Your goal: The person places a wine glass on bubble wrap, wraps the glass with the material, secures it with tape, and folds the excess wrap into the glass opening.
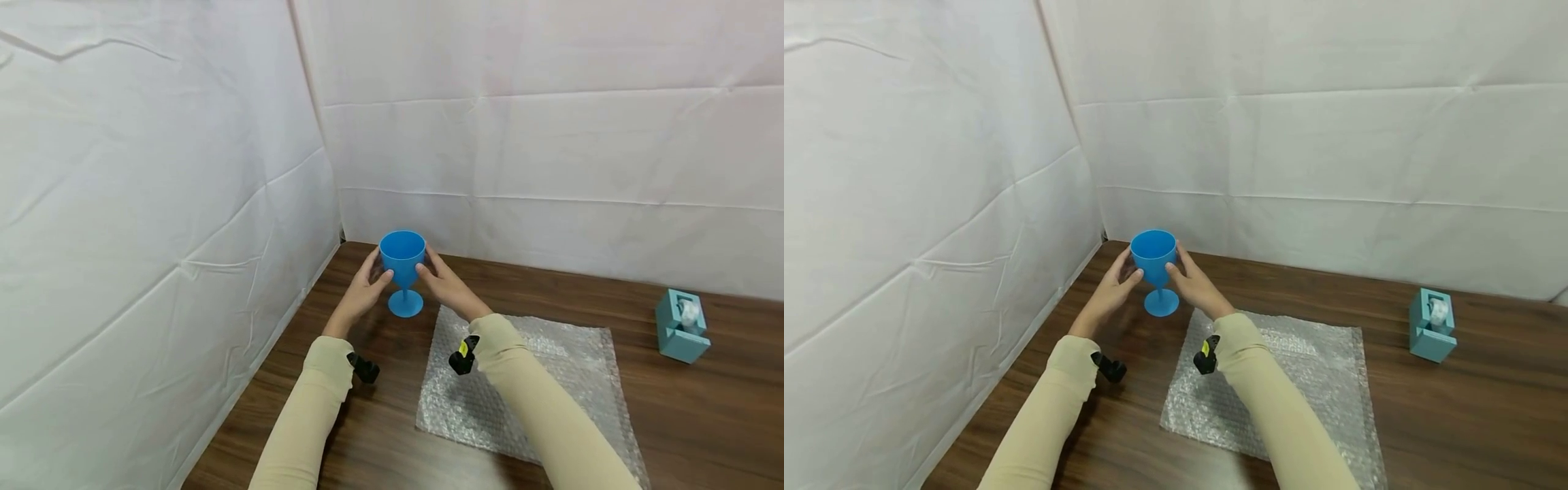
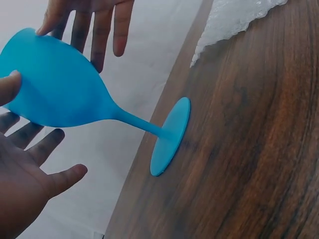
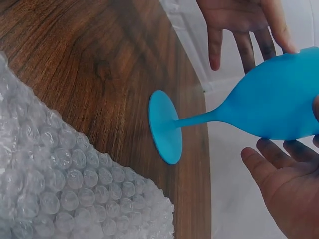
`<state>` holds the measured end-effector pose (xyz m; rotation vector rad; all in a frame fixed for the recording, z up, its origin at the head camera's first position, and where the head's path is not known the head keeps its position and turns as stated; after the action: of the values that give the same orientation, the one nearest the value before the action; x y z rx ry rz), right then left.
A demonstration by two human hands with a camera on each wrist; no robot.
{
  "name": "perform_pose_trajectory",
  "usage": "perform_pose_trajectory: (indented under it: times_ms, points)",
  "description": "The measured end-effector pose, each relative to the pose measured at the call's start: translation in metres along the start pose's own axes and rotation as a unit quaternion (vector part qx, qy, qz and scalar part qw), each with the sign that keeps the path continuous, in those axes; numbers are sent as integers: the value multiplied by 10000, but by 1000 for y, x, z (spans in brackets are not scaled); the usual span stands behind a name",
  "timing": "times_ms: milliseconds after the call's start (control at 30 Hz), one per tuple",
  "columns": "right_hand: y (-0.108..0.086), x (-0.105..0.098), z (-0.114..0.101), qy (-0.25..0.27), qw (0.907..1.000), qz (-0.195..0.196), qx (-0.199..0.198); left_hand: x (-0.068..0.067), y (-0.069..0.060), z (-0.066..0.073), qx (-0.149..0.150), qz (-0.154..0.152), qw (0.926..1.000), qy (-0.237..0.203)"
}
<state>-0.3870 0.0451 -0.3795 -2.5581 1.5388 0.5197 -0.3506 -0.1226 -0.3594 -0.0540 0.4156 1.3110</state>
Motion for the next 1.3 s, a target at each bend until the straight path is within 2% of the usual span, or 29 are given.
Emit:
perform_pose_trajectory:
  times_ms: [200,433,633,800,1067,1300]
  points:
    - [-6,-2,-15,53,10000,12,-28,-2,1,2,80,326,9992,209]
    - [-6,-6,-13,-88,9997,185,-135,-3,-3,18,263,426,9980,377]
    - [-11,-9,-18,-210,9989,296,-312,-1,-5,25,416,564,9970,330]
    - [-23,-12,-27,-221,9985,327,-373,2,-8,34,555,628,9961,276]
    - [-41,-21,-40,133,9983,272,-501,7,-15,52,646,678,9954,218]
    - [-59,-27,-53,187,9977,447,-473,11,-10,44,718,751,9944,188]
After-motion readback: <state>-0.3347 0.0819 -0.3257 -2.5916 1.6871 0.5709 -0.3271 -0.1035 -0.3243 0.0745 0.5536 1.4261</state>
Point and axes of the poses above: each hand's wrist, its own y-axis towards the middle knuckle, its own x-axis out of the palm, z = x × y, the point moved 5 cm from there along y, towards the middle knuckle, and after that the axes turned 3 degrees about y, right-handed, at the moved point
